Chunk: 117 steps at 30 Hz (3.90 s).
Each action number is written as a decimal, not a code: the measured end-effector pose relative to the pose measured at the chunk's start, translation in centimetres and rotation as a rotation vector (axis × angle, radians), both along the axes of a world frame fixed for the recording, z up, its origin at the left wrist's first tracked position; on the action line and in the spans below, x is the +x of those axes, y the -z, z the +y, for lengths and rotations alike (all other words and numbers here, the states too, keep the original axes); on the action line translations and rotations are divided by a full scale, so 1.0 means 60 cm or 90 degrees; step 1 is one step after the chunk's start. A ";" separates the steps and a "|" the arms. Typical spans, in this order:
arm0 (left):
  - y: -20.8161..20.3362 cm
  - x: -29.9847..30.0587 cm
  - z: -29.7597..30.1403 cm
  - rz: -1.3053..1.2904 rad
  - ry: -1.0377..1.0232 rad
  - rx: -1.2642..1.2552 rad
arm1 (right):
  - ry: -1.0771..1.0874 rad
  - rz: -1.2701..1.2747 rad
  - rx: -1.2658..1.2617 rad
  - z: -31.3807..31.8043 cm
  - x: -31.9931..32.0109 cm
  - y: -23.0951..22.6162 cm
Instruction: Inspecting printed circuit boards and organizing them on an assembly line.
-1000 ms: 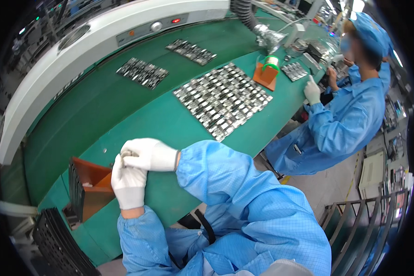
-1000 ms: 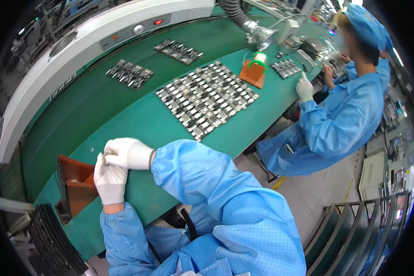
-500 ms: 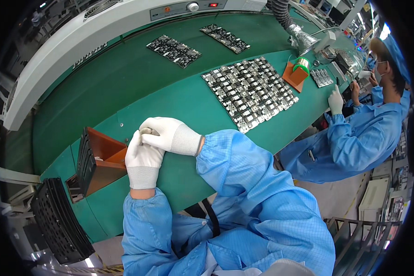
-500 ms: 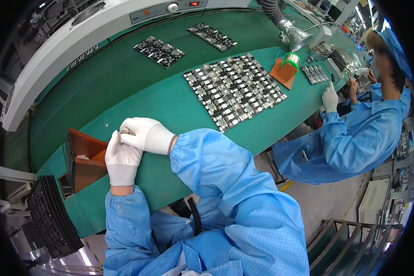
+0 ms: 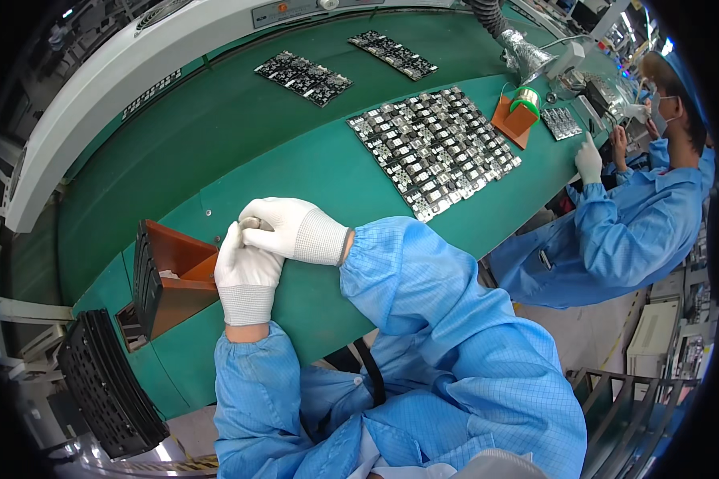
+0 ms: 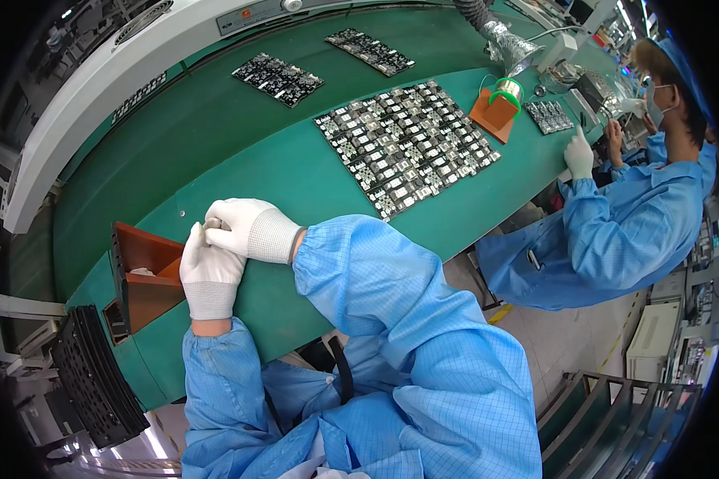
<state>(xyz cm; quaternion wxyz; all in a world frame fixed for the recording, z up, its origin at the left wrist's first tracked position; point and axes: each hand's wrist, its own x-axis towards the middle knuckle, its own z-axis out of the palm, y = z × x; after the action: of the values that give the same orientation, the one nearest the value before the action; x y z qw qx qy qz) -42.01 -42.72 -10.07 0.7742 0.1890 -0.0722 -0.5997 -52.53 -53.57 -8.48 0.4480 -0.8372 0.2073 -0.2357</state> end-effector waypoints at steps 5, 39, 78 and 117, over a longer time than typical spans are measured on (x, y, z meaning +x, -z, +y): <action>0.001 0.001 0.001 -0.008 -0.007 -0.002 | 0.000 0.008 0.004 0.001 -0.001 -0.003; -0.005 0.004 0.007 -0.019 0.020 0.016 | -0.001 0.066 -0.024 0.002 0.000 -0.004; 0.008 0.007 0.005 0.002 0.010 -0.012 | 0.006 0.075 -0.083 0.009 -0.003 -0.004; 0.010 0.008 0.004 0.019 0.027 -0.015 | 0.005 0.071 -0.094 0.010 -0.003 -0.005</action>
<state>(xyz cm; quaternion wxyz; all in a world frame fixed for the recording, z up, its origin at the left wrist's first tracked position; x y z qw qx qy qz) -41.56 -42.45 -10.65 0.7646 0.1693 -0.0720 -0.6177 -52.71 -53.00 -8.19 0.3714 -0.8790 0.2175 -0.2049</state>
